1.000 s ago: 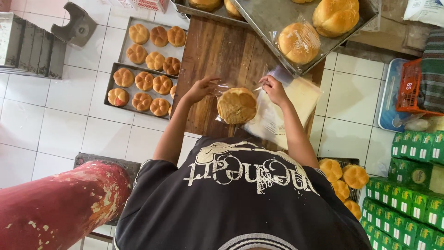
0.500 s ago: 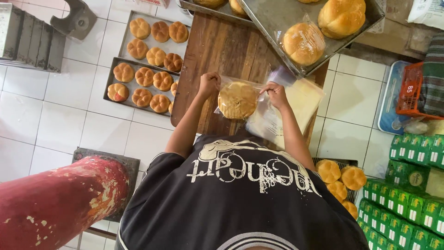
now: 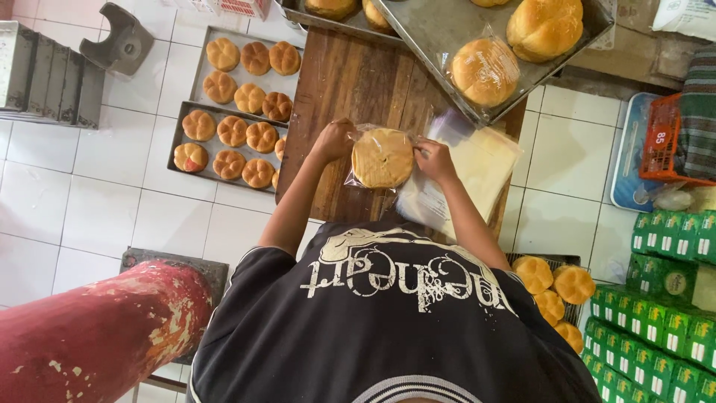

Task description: The person packages baked bread into plastic bags by hand, placing the bread inside the bags and sealing them.

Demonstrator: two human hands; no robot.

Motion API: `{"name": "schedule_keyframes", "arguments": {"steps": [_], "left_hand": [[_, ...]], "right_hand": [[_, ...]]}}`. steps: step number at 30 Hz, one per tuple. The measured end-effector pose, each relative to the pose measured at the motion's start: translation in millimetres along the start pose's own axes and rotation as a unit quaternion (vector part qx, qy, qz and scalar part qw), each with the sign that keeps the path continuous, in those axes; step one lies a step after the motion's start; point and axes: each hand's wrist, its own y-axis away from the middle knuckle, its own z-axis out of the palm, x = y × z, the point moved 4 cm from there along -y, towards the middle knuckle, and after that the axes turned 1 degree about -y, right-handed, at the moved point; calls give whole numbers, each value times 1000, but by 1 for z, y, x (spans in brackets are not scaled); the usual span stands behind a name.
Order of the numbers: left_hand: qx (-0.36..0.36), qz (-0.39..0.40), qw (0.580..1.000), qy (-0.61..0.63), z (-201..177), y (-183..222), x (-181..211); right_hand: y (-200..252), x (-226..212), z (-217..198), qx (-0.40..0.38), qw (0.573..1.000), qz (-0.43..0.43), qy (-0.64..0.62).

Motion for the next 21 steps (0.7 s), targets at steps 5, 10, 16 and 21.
{"name": "schedule_keyframes", "arguments": {"steps": [5,10,16,21], "left_hand": [[58,-9,993,102,14,0,-13],[115,-72,976,173,17,0,-16],[146,-78,975,150,-56,-46,40],[47,128,990,-40,-49,-144,8]], "right_hand": [[5,12,11,46,965,192,-170],[1,10,6,70,925,261,-269],[-47,-40,-46,15,900,190,-393],[-101,-121,-122,-40,983,53,-172]]}}
